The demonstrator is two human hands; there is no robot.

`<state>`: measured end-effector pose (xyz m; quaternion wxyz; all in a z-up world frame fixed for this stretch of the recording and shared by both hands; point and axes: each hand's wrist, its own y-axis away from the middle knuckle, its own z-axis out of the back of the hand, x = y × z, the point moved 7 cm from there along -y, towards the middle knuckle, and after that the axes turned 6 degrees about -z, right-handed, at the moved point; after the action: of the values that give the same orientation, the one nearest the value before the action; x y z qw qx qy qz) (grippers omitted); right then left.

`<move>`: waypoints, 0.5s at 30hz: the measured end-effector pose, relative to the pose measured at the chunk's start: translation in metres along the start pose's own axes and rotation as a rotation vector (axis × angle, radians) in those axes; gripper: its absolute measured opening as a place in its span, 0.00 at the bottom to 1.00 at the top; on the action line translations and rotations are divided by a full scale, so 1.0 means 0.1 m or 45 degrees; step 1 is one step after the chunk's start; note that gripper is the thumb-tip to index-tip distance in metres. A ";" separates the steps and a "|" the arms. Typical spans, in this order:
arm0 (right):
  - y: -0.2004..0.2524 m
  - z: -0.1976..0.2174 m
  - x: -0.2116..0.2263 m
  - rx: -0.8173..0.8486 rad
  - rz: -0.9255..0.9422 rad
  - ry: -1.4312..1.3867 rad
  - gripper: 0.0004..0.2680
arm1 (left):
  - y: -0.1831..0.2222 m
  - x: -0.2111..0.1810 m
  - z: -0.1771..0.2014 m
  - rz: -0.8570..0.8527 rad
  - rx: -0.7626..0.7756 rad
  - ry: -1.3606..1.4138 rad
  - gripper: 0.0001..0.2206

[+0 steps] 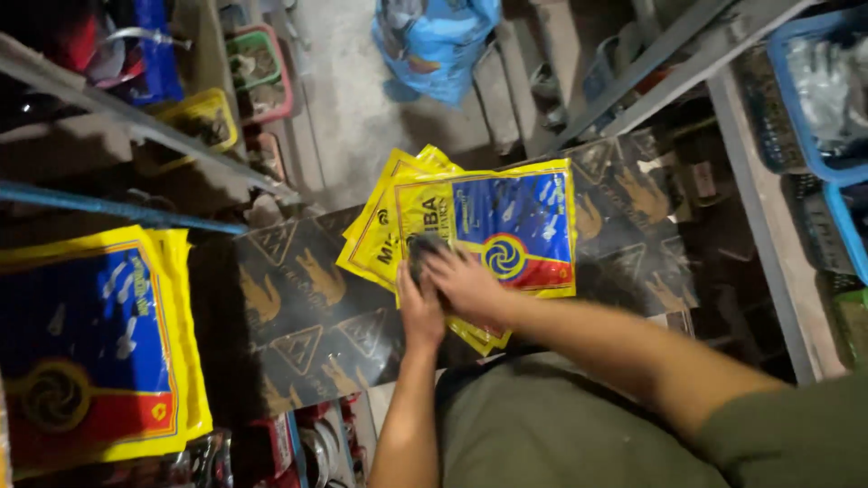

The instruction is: Cleaning dust off motorcycle parts packaging using a cloth.

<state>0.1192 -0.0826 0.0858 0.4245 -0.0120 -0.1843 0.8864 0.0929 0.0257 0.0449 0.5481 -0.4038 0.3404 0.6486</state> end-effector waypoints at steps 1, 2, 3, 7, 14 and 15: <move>0.24 0.10 -0.01 0.000 -0.009 0.006 0.17 | -0.02 -0.03 0.02 -0.005 0.009 0.003 0.30; 0.49 0.20 -0.02 0.001 -0.033 0.018 0.19 | -0.03 -0.02 0.02 0.048 0.050 0.044 0.30; 0.74 0.30 -0.04 0.002 -0.062 0.033 0.21 | -0.04 -0.03 0.00 0.098 0.097 0.085 0.30; 1.51 -0.20 -0.88 0.082 -0.522 -0.154 0.19 | 0.02 -0.38 0.07 0.086 0.278 -0.050 0.32; 0.64 -0.01 -1.75 0.091 -0.833 0.418 0.31 | 0.05 -0.35 -0.10 -0.126 0.372 -0.537 0.33; 0.48 -0.11 -1.76 0.019 -0.833 0.476 0.31 | 0.06 -0.30 -0.14 -0.120 0.404 -0.621 0.34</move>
<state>0.1981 -0.2400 0.0356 0.7116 -0.1109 -0.0915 0.6877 0.0915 -0.0006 0.0653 0.6995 -0.1605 0.2765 0.6391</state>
